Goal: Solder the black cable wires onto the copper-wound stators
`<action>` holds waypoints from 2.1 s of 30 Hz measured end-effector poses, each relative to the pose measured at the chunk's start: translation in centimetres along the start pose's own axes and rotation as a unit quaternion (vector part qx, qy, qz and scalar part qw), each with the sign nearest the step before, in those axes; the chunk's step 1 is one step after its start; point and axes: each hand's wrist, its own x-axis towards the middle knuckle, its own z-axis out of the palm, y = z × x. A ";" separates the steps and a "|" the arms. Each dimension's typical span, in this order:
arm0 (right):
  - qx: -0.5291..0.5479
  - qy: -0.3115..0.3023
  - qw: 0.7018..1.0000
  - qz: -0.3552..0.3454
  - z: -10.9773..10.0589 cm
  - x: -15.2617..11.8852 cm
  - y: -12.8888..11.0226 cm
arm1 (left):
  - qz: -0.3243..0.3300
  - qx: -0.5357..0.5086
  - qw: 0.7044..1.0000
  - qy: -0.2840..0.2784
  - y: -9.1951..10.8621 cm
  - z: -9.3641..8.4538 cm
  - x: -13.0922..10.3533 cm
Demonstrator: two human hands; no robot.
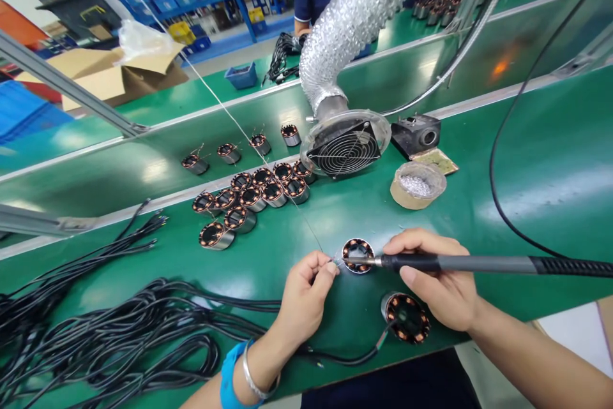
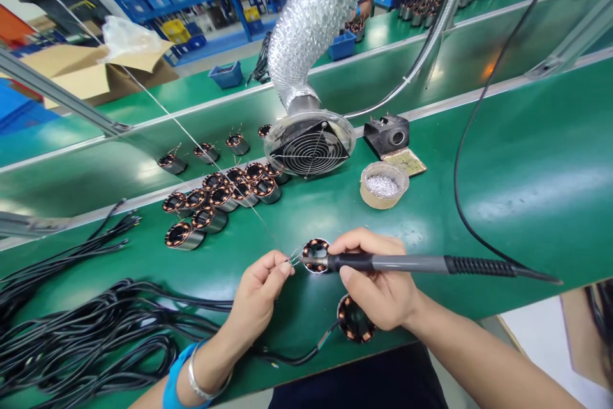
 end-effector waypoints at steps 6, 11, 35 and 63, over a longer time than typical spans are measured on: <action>0.001 0.000 1.000 -0.001 0.1 -0.2 0.1 | 0.008 0.014 1.000 0.002 0.0 0.0 -0.1; 0.020 -0.014 1.000 -0.008 0.2 -0.1 0.1 | 0.010 0.018 1.000 0.007 -0.1 0.1 -0.1; 0.025 -0.009 0.992 -0.122 0.7 0.0 -1.1 | 0.028 0.022 0.999 -0.006 -0.5 0.1 -0.4; 0.019 -0.013 0.990 -0.139 1.0 0.3 -1.0 | 0.024 0.023 0.999 0.015 -0.2 0.2 -0.4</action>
